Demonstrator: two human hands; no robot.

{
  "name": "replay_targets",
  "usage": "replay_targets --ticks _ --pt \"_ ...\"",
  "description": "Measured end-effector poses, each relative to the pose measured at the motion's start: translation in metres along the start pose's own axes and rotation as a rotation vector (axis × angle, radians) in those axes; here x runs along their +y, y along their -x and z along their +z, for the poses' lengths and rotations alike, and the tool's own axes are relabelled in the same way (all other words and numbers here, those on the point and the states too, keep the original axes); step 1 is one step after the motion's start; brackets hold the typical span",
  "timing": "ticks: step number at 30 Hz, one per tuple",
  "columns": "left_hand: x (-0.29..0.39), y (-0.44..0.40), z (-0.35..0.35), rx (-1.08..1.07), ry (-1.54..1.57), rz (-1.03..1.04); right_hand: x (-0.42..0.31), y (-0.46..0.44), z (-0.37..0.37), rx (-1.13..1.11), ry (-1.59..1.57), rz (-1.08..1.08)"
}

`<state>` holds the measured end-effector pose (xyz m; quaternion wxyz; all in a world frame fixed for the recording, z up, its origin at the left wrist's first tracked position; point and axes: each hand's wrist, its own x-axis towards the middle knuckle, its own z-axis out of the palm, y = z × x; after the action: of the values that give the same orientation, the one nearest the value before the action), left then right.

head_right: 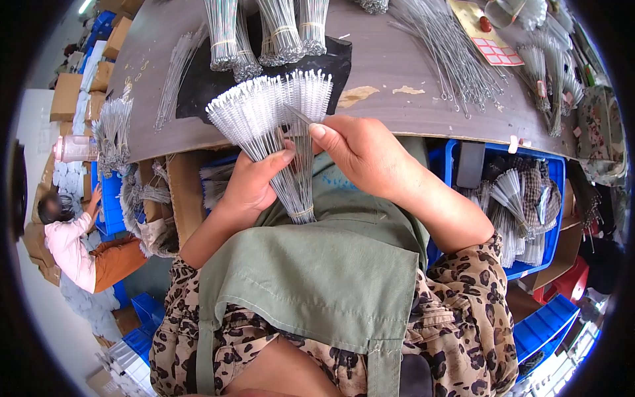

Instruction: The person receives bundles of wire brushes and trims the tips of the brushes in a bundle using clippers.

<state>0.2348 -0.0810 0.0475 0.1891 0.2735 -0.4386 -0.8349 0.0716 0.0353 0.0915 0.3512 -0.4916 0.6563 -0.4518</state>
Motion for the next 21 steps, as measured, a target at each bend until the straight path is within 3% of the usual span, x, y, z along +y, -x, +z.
replay_targets --ticks 8,11,12,15,16,18,21 --pt "0.000 0.000 0.000 -0.015 0.010 0.002 0.005 0.000 0.001 0.019 -0.019 -0.038" --pt "-0.002 -0.002 0.001 0.000 0.011 0.011 -0.016 -0.004 -0.015 -0.140 -0.410 0.175" --pt "-0.003 -0.002 0.002 0.009 0.010 0.011 -0.026 -0.006 -0.022 -0.120 -0.453 0.089" --pt "-0.003 -0.007 0.005 -0.043 -0.027 0.025 -0.043 -0.042 -0.026 0.185 -0.369 -0.453" --pt "-0.003 -0.011 0.007 -0.062 -0.041 0.016 -0.050 -0.060 -0.026 0.231 -0.357 -0.512" --pt "-0.003 -0.016 0.010 -0.094 -0.070 -0.001 -0.048 -0.102 -0.033 0.276 0.000 -0.603" --pt "0.001 -0.011 0.019 -0.085 -0.060 0.070 -0.035 -0.137 -0.016 0.306 0.155 -0.535"
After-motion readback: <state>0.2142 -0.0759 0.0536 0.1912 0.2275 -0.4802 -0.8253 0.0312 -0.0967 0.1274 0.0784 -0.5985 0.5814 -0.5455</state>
